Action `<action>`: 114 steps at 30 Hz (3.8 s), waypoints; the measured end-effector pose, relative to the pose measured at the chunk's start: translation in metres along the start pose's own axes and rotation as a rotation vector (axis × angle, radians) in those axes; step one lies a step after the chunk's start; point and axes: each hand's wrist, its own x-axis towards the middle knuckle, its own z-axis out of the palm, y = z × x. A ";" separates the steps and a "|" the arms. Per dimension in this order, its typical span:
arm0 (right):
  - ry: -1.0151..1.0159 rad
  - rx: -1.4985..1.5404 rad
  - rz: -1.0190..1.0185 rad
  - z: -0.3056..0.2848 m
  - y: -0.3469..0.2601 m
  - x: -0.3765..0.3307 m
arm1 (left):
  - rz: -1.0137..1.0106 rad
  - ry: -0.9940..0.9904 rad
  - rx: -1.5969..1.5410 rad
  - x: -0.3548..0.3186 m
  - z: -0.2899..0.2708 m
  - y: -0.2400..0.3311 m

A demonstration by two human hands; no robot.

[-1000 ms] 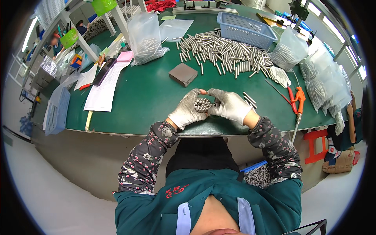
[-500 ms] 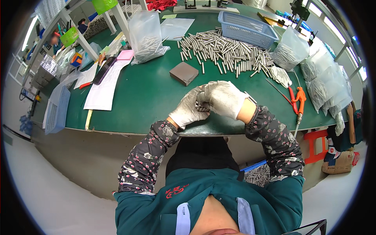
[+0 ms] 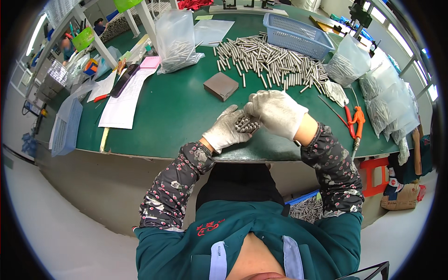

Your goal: Arranging metal pins into a bundle and cleaning them with an air duster gun.

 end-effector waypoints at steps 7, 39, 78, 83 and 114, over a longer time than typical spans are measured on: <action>0.011 0.317 0.199 0.008 -0.012 -0.004 | -0.048 -0.090 -0.080 0.002 0.000 0.007; 0.117 0.445 0.734 0.046 -0.033 -0.034 | 0.115 0.042 0.170 -0.002 -0.001 0.014; 0.588 0.761 0.568 0.066 -0.046 -0.009 | -0.011 0.116 -0.551 -0.009 -0.007 0.013; 0.532 0.743 0.660 0.076 -0.042 -0.005 | -0.022 0.197 -0.378 -0.006 -0.008 0.017; 0.468 0.859 0.784 0.073 -0.043 -0.015 | 0.085 0.138 -0.240 -0.011 -0.007 0.019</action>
